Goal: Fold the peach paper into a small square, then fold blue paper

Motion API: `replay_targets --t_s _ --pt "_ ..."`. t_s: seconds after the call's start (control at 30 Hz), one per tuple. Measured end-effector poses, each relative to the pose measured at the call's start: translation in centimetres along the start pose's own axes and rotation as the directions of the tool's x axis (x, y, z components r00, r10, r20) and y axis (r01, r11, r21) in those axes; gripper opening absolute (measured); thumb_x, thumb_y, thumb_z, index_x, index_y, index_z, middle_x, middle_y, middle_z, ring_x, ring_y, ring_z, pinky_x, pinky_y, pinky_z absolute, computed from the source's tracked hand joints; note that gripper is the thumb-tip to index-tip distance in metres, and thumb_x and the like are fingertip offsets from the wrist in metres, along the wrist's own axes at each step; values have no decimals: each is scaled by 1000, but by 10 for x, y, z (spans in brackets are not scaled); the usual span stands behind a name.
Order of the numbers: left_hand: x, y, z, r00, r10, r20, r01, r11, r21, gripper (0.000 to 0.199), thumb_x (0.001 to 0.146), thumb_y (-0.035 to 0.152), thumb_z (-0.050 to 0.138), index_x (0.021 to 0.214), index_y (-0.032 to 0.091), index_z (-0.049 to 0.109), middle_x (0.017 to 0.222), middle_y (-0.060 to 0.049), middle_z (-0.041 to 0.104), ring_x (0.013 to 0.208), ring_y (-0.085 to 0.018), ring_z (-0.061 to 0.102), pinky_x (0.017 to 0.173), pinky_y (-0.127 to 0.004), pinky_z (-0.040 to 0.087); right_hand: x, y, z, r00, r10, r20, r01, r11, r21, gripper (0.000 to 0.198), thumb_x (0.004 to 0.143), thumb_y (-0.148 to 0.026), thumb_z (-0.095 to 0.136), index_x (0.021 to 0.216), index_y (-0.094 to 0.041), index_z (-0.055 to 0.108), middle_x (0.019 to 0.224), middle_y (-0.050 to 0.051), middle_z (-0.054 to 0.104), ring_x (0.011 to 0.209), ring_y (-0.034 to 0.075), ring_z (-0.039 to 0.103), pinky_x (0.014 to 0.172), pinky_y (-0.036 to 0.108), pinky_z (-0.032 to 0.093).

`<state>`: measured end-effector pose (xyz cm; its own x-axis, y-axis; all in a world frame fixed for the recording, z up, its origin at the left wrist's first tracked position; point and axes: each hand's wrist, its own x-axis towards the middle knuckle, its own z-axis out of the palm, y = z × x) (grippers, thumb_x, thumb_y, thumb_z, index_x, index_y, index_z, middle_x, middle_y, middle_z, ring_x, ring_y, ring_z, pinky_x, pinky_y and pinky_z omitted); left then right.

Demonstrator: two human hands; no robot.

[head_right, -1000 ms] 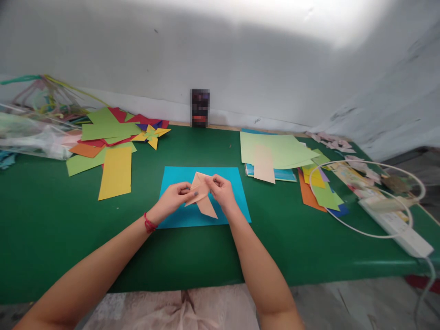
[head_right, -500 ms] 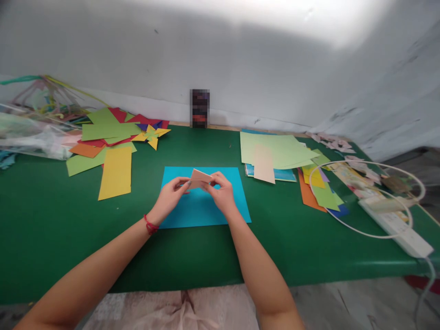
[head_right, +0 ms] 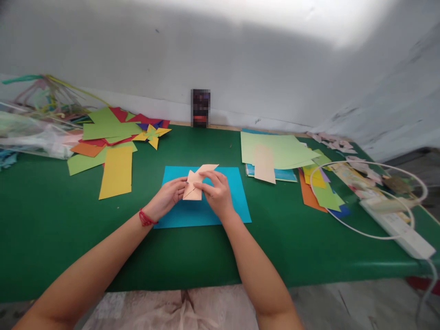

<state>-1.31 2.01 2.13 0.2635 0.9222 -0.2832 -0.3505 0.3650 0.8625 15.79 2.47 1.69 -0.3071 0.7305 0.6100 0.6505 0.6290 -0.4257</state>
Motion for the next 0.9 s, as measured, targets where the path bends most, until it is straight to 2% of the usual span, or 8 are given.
replay_targets --t_s 0.2,0.33,0.4,0.47,0.6,0.67,0.77,0.9 --pt "0 -4 -3 997 78 26 -80 995 62 37 68 28 67 101 16 54 91 -7 66 82 -18 63 68 -26 48 -1 -3 -1 1000 -2 16 2 1000 30 30 83 -13 46 96 -32 65 122 2 52 114 22 44 93 45 38" --pt "3 -5 -7 996 91 22 -92 992 86 35 70 32 65 100 16 56 92 -8 67 81 -18 63 66 -26 48 2 -7 -4 978 200 -68 -183 963 195 37 87 -15 36 119 -28 49 127 5 46 118 20 41 95 42 38" --pt "3 -4 -7 997 78 18 -80 992 96 35 70 32 65 100 16 57 92 -9 67 80 -18 63 66 -26 49 4 -4 -4 925 368 -97 -314 882 350 38 88 -23 38 125 -25 41 126 8 47 115 19 44 90 39 43" --pt "3 -4 -6 998 62 25 -64 992 110 36 69 32 66 100 16 57 92 -9 67 80 -19 63 67 -27 49 6 4 -4 861 506 -56 -413 758 505 44 86 -32 43 128 -25 35 125 10 47 109 20 49 83 36 47" --pt "2 -5 -4 997 63 39 -70 974 217 43 72 33 62 111 15 54 101 -12 65 86 -21 63 71 -31 49 7 17 -3 795 580 178 -548 560 621 49 78 -41 51 123 -23 42 118 11 54 97 20 56 71 31 50" --pt "4 -6 -6 990 126 59 -139 914 381 44 75 32 58 115 15 53 106 -12 64 90 -21 61 74 -31 49 5 18 -3 782 570 254 -590 542 598 41 76 -41 55 111 -20 54 105 9 61 91 20 58 67 29 49" --pt "8 -7 -14 972 221 82 -224 759 611 43 79 31 52 118 15 51 100 -10 65 85 -20 61 72 -30 49 3 17 -2 766 587 264 -621 569 539 29 71 -40 60 89 -18 64 90 7 65 83 19 59 68 28 47" --pt "12 -8 -23 953 300 47 -240 648 723 44 79 28 49 122 18 47 87 -6 64 76 -17 60 67 -29 49 -1 15 3 774 566 284 -630 637 444 25 72 -39 59 84 -17 65 83 5 66 78 17 59 69 29 45"
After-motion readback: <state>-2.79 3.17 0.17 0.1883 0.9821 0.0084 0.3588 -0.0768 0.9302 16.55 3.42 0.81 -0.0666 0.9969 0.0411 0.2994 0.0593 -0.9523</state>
